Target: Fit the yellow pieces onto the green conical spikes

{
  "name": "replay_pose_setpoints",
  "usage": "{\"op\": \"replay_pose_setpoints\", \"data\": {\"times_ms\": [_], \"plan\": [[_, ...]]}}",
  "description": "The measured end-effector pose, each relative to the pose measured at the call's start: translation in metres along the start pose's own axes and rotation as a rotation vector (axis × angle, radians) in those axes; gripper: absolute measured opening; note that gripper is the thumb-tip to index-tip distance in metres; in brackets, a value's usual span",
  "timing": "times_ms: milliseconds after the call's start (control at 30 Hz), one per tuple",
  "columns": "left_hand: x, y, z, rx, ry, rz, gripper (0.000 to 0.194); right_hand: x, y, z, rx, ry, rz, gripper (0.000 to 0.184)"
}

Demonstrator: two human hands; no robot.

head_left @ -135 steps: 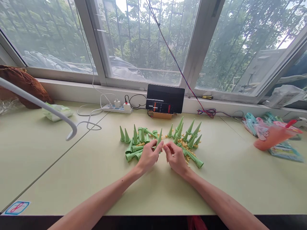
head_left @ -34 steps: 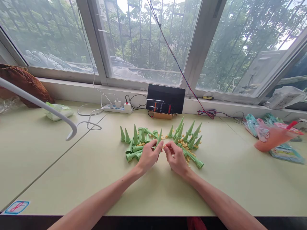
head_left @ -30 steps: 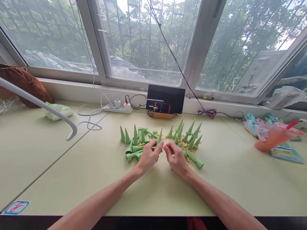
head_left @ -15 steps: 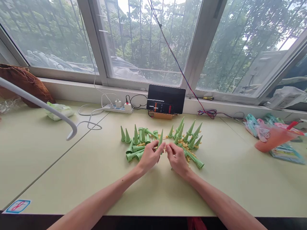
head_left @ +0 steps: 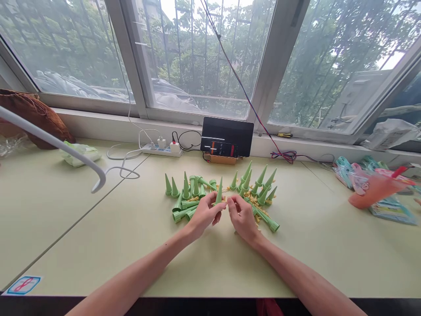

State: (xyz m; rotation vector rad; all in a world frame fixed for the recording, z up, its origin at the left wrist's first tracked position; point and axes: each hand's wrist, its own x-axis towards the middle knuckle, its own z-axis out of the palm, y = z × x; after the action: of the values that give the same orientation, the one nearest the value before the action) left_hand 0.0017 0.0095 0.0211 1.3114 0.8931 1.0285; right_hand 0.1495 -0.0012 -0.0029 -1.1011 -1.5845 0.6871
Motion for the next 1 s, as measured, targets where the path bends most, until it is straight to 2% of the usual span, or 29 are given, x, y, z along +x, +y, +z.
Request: {"op": "replay_pose_setpoints", "data": {"times_ms": [233, 600, 1000], "plan": [[0.0003, 0.0074, -0.0009, -0.077, 0.026, -0.029, 0.018, 0.0012, 0.0019, -0.0008, 0.081, -0.095, -0.019, 0.023], [0.0037, 0.0009, -0.0042, -0.142, 0.003, -0.075, 0.018, 0.0040, 0.0029, -0.0027, 0.006, -0.089, -0.071, 0.025], [0.0024, 0.0055, -0.0045, -0.123, -0.007, -0.024, 0.024, 0.0052, 0.0075, -0.0071, -0.034, -0.094, -0.151, 0.022]]}}
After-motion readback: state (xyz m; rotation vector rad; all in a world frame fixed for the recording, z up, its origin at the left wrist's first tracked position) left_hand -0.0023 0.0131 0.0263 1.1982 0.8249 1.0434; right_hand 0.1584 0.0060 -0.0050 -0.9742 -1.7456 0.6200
